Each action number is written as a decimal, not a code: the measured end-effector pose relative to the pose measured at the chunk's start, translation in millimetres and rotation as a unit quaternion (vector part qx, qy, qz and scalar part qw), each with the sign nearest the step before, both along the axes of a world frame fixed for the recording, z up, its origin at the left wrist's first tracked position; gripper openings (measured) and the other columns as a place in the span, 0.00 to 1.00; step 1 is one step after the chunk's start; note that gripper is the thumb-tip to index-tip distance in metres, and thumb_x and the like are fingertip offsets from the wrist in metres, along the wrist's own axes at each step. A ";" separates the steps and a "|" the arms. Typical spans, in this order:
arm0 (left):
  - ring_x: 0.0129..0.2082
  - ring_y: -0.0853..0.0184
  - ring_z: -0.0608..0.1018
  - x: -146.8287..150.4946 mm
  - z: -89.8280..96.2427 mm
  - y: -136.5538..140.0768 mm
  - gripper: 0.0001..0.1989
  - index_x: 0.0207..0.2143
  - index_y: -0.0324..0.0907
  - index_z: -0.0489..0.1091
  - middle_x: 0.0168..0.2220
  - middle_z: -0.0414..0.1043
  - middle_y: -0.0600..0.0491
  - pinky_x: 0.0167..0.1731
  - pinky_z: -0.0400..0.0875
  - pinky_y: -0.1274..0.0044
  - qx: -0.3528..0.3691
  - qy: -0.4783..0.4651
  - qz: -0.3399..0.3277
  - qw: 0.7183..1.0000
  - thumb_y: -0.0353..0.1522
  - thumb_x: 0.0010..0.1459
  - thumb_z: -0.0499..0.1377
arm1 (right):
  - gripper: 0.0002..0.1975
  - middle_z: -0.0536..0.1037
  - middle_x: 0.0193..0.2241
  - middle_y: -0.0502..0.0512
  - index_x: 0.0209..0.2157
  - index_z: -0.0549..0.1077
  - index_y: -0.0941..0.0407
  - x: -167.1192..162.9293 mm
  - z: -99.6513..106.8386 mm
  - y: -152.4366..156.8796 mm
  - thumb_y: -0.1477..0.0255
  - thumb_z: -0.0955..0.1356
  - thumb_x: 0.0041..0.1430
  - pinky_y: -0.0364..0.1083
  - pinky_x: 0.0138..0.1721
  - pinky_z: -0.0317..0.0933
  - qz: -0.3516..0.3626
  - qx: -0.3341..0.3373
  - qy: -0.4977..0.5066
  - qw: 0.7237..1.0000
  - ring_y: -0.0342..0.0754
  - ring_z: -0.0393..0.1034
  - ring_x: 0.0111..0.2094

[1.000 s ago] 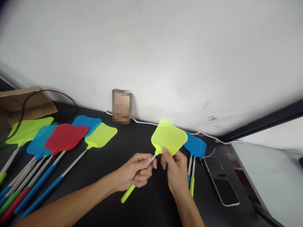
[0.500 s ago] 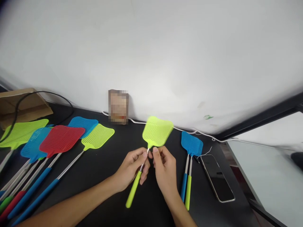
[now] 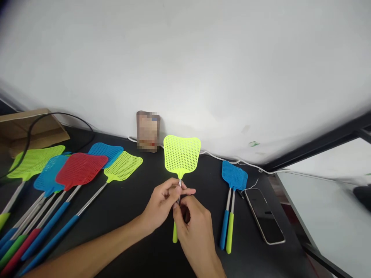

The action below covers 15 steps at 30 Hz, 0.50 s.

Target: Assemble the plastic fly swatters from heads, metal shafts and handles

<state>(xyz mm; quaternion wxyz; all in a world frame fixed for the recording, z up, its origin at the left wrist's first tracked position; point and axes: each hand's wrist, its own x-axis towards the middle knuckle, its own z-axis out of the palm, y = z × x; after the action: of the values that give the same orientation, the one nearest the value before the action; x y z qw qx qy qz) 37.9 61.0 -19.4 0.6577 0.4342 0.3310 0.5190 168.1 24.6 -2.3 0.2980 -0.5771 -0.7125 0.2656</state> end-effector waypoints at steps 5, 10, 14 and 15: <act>0.50 0.59 0.80 5.6 12.5 -10.4 0.19 0.48 0.40 0.72 0.48 0.80 0.44 0.52 0.70 0.69 -0.002 0.073 -0.002 0.997 0.43 0.71 0.49 | 0.17 0.72 0.21 0.50 0.27 0.70 0.53 45.2 8.2 -23.5 0.60 0.63 0.68 0.43 0.26 0.57 -0.116 0.096 -0.088 0.985 0.45 0.66 0.22; 0.44 0.62 0.78 -27.6 42.8 -38.3 0.13 0.44 0.46 0.75 0.44 0.78 0.51 0.47 0.71 0.72 0.094 0.317 0.062 0.942 0.39 0.69 0.52 | 0.19 0.76 0.21 0.53 0.24 0.71 0.51 119.4 5.7 -29.4 0.54 0.65 0.62 0.45 0.20 0.53 -0.210 0.024 -0.271 0.939 0.50 0.69 0.18; 0.45 0.58 0.76 -92.3 38.6 -69.4 0.07 0.43 0.46 0.73 0.44 0.76 0.50 0.50 0.67 0.68 0.204 0.528 0.253 0.784 0.34 0.63 0.59 | 0.21 0.75 0.20 0.53 0.20 0.66 0.51 141.1 -7.1 -23.2 0.55 0.64 0.63 0.45 0.21 0.49 -0.208 -0.046 -0.349 0.912 0.52 0.69 0.20; 0.45 0.55 0.76 -112.0 31.0 -75.7 0.08 0.43 0.46 0.73 0.43 0.75 0.49 0.52 0.65 0.65 0.194 0.581 0.297 0.733 0.35 0.62 0.60 | 0.21 0.75 0.20 0.53 0.20 0.65 0.51 141.1 -9.6 -20.9 0.56 0.64 0.64 0.45 0.22 0.48 -0.205 -0.049 -0.356 0.911 0.52 0.69 0.21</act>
<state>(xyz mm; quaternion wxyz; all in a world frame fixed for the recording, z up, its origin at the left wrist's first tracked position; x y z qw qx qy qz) -74.1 -14.7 11.6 0.0511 0.6486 0.6530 0.3876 309.2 3.7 -11.9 0.0439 -0.7806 -0.6235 0.0106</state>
